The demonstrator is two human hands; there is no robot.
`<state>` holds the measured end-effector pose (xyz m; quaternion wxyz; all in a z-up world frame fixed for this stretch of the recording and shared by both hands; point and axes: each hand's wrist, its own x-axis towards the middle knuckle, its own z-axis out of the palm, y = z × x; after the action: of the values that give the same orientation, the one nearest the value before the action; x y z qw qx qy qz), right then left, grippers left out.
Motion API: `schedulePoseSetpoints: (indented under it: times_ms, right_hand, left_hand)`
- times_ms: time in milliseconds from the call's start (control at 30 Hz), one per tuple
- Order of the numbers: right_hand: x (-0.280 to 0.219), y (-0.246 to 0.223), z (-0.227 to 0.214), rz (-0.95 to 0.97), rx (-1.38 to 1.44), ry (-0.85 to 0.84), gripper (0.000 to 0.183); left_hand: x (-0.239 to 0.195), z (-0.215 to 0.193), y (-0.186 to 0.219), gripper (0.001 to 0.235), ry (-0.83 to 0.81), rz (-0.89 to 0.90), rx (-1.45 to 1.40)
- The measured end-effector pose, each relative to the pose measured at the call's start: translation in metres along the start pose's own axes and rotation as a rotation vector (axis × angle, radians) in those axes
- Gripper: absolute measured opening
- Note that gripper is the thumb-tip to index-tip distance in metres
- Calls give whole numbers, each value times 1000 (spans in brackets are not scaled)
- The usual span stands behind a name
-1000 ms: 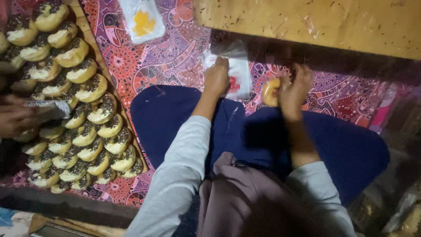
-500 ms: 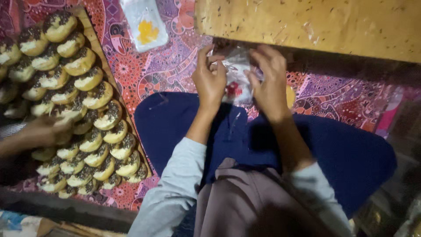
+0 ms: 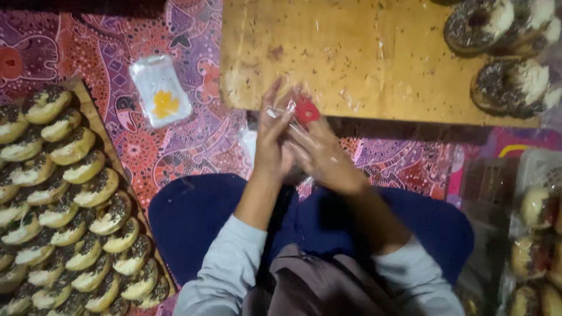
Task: The person sits on the floor and individually places round pastries into clear plastic bags, then seals them and places them into a crate. Another person is visible in the background applying toppings to pastries on a tray.
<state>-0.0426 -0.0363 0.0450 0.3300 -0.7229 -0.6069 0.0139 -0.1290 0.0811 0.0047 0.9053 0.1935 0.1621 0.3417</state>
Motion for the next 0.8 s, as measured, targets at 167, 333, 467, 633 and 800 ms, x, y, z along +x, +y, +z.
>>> schedulePoseSetpoints:
  times_ms: [167, 333, 467, 633, 800]
  right_hand:
    - [65, 109, -63, 782, 329, -186, 27]
    - [128, 245, -115, 319, -477, -37, 83]
    - [155, 244, -104, 166, -454, 1, 89]
    - [121, 148, -78, 462, 40, 64, 78]
    - [47, 34, -43, 583, 945, 287, 93]
  left_hand:
    - [64, -4, 10, 15, -118, 84, -92]
    - [96, -7, 29, 24, 48, -16, -258]
    - [117, -20, 36, 24, 168, -158, -444]
    - [124, -47, 35, 41, 140, -137, -595]
    - [109, -46, 27, 42, 41, 23, -619]
